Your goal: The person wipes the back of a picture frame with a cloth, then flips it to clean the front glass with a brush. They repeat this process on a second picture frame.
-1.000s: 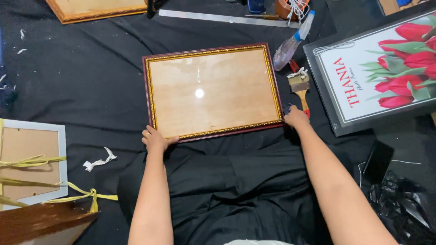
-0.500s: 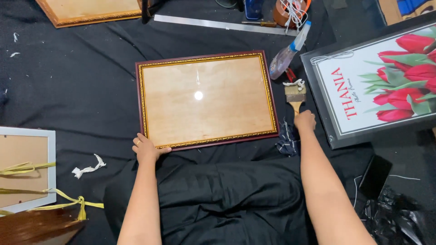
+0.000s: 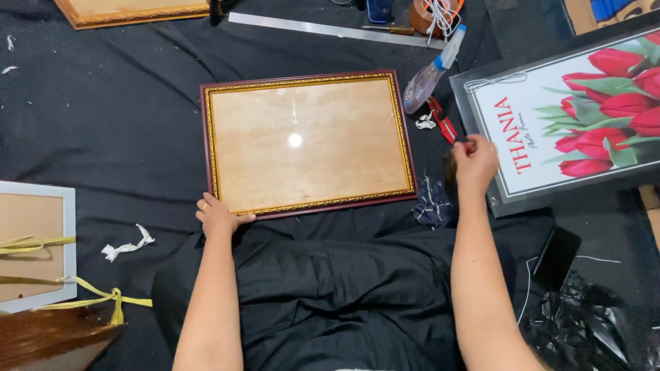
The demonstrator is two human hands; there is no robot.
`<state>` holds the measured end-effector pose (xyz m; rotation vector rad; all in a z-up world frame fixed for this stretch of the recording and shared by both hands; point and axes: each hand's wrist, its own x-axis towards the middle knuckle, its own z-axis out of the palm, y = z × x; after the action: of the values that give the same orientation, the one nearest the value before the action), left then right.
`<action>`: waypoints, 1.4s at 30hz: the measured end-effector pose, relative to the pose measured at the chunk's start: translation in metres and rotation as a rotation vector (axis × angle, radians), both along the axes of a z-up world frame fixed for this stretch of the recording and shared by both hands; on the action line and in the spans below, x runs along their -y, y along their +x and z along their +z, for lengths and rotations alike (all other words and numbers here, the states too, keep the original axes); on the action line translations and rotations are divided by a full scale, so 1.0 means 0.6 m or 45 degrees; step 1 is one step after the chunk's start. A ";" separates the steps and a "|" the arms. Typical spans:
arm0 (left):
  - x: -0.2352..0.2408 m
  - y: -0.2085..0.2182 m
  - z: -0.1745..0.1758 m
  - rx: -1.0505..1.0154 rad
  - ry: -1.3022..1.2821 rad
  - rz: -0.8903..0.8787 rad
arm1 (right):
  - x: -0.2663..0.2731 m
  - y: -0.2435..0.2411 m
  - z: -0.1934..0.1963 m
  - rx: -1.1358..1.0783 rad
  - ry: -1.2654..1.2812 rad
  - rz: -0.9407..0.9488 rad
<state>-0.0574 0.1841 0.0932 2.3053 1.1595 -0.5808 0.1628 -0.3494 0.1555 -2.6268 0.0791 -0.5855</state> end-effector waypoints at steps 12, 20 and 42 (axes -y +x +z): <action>-0.064 -0.003 -0.006 -0.023 -0.107 -0.115 | -0.089 -0.028 0.013 -0.269 0.314 0.200; -0.071 -0.008 -0.064 0.171 -0.258 0.251 | -0.010 -0.044 -0.018 -0.732 0.116 -0.036; -0.054 -0.026 0.040 0.241 -0.306 0.372 | -0.132 -0.147 -0.020 -0.273 0.033 0.025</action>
<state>-0.0730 0.2167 0.1173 1.8999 1.2315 -0.3618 0.0747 -0.2705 0.1433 -2.6531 0.1256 -0.2922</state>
